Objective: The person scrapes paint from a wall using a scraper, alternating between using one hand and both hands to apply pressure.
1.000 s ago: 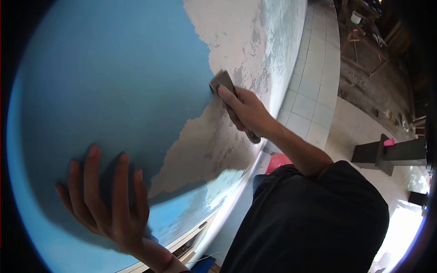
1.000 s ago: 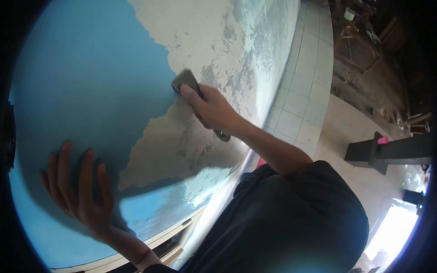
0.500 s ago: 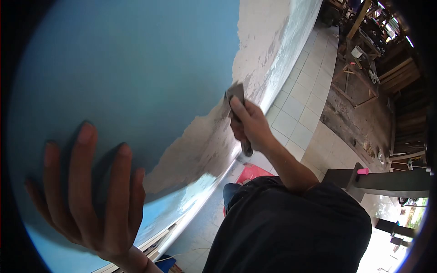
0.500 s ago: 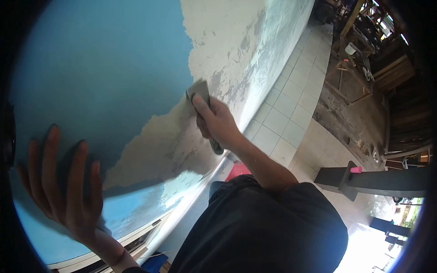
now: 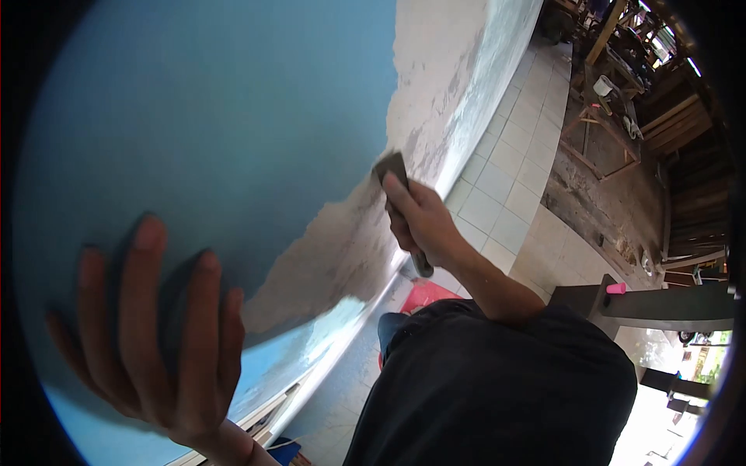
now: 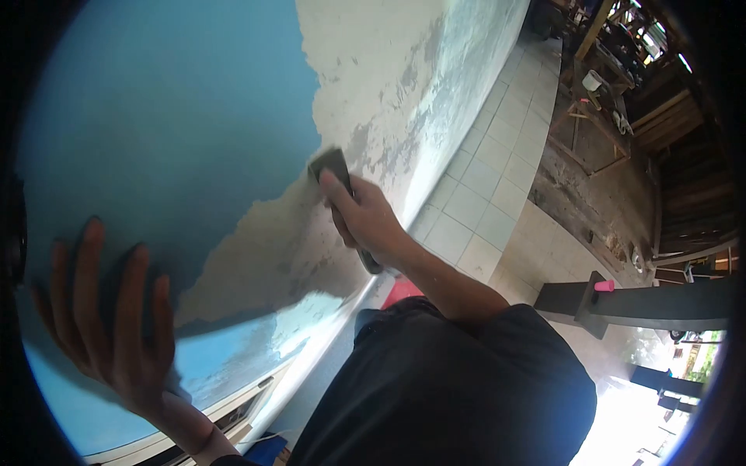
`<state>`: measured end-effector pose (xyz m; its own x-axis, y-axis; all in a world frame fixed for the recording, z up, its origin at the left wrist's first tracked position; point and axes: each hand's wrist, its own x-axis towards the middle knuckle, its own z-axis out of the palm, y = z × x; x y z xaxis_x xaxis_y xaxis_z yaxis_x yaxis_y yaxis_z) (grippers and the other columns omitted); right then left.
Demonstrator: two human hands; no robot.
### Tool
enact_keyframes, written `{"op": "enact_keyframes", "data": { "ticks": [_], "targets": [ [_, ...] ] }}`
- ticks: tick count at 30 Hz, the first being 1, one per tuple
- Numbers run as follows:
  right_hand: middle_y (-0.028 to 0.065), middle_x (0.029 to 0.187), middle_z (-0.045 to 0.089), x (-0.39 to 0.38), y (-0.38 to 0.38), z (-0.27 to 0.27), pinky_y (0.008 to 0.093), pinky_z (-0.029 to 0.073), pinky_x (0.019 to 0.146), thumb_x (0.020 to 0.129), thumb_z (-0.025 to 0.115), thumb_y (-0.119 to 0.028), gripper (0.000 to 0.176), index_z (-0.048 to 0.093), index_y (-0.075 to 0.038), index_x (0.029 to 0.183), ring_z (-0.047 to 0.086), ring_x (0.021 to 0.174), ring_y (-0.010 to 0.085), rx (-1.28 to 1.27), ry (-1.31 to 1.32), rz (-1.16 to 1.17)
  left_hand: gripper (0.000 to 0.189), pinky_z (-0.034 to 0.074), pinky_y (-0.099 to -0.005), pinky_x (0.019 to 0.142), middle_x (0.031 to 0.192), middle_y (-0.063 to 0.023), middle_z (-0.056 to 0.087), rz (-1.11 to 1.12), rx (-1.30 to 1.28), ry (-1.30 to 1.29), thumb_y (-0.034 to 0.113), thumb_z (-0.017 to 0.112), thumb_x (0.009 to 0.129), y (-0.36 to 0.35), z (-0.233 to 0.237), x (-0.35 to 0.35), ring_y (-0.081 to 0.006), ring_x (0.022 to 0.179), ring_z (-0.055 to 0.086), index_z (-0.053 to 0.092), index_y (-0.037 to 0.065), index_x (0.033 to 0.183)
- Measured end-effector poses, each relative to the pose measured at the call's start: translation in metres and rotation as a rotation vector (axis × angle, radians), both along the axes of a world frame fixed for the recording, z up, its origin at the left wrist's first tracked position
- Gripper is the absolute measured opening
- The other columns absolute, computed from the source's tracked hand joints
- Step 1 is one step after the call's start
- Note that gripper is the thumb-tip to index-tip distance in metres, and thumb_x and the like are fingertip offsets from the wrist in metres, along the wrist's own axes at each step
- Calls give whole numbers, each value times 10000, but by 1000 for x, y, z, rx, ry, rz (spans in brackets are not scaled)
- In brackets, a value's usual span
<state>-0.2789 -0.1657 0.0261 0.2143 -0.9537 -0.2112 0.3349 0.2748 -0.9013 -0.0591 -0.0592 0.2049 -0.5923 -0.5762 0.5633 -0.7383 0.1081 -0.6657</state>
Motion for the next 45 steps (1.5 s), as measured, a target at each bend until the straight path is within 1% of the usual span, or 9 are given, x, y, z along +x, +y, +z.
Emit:
{"op": "enact_keyframes", "data": {
  "ticks": [4,16,20,24,29,32,36,39,45],
  "targets": [
    [-42,484,349,-7,-9,4,230,237,334,975,520,-468,423,456,-98,780,287,348,55,-56,75,14,205,275,-521,1158,1304,23,594,-14,-26,-26,375,666,862,-2,-2,3,-260,1288,485,691,291,1048],
    [-35,543,417,-7,-3,11,220,320,366,979,493,-490,441,497,-78,823,382,403,46,-79,-85,38,178,257,-530,1167,1272,40,614,11,-72,-83,470,652,843,-2,-1,2,-246,1259,508,688,364,981],
    [-25,582,435,-5,2,-2,226,326,377,979,469,-515,468,497,-75,826,407,436,52,-49,-18,110,188,251,-536,1165,1268,35,617,-13,-76,-80,475,661,835,-2,-1,5,-254,1262,505,693,355,976],
    [-36,547,413,-4,-14,10,217,310,354,959,483,-561,504,492,-74,830,380,393,50,-151,-96,-50,185,253,-539,1160,1257,23,626,-10,-61,-91,461,670,834,-1,-3,2,-274,1262,504,700,340,970],
    [-35,545,413,-2,3,-10,213,311,364,963,492,-542,498,525,-52,879,381,405,44,-155,44,33,173,257,-539,1154,1254,7,628,-12,-67,-93,432,670,842,-2,-2,2,-286,1260,504,704,326,975],
    [-34,552,420,-10,-9,16,214,316,364,975,483,-518,478,526,-49,891,386,406,45,-107,-23,4,171,254,-535,1156,1255,4,629,-7,-64,-98,431,670,841,-2,-2,0,-285,1262,504,706,323,968],
    [-2,603,470,-6,6,1,227,363,393,970,486,-513,468,510,-57,867,442,449,62,-96,17,46,170,250,-530,1159,1252,3,630,-19,-73,-104,439,672,838,-3,0,1,-283,1262,505,710,319,953],
    [-26,567,423,-4,1,2,215,320,374,949,518,-548,480,486,-87,824,373,416,53,-89,-38,34,175,253,-528,1158,1250,6,631,-7,-72,-96,448,672,837,-2,-1,0,-282,1262,506,710,318,949],
    [-23,554,420,-4,9,3,215,314,371,950,507,-557,481,482,-99,805,373,409,54,-8,-48,62,169,256,-527,1157,1250,9,632,-14,-63,-96,440,670,843,-1,-1,1,-282,1264,505,709,315,949]
  ]
}}
